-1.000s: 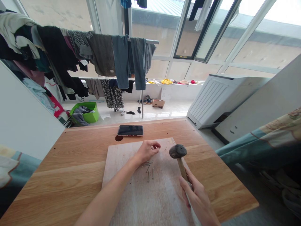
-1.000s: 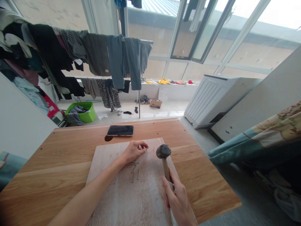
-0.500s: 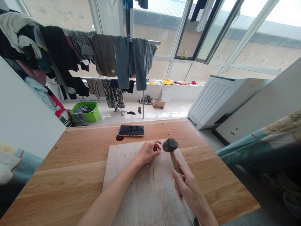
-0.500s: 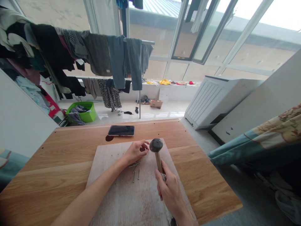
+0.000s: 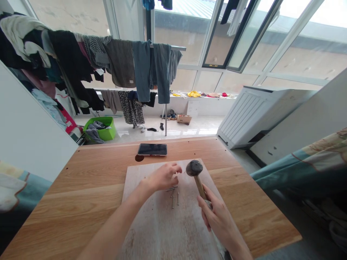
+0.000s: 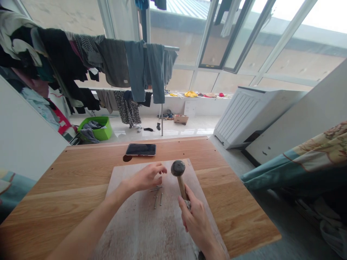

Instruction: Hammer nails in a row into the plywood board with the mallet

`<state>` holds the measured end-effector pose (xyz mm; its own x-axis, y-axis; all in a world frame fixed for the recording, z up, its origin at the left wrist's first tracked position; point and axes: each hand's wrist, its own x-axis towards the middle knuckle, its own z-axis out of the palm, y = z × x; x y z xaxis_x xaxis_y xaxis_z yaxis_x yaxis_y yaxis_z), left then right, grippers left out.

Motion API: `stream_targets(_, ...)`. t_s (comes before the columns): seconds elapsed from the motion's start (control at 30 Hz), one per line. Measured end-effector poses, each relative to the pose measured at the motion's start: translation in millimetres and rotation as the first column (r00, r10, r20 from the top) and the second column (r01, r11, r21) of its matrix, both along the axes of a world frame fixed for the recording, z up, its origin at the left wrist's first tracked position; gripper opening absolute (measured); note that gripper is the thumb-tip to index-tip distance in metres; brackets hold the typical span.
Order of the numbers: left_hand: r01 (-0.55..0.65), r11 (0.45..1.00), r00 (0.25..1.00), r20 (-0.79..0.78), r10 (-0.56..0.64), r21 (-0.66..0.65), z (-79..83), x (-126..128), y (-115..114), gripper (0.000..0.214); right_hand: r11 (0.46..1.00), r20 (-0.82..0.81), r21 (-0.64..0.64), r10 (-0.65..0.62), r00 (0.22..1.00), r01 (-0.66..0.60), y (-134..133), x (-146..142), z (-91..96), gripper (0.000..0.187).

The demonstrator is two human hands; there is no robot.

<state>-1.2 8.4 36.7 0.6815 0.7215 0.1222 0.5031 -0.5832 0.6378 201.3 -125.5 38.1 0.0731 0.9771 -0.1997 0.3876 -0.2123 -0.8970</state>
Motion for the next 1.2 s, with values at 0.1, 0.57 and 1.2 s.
stream_targets(0.1,0.098,0.986,0.948,-0.313,-0.052,0.131,13.9,-17.6,-16.6,0.023,1.0,-0.017,0.011,-0.008,1.0,0.008,-6.0,4.5,-4.5,0.067)
stream_targets(0.57,-0.031,0.994,0.978,-0.202,0.053,0.109,8.4,-13.9,-7.0,0.028,0.999,-0.007,0.043,-0.013,1.0,0.014,-17.2,11.6,-15.0,0.068)
stream_targets(1.2,-0.084,0.993,0.993,-0.073,0.09,0.083,3.5,2.6,3.7,0.02,0.998,-0.043,0.03,-0.046,0.998,0.048,-20.3,15.3,-16.0,0.072)
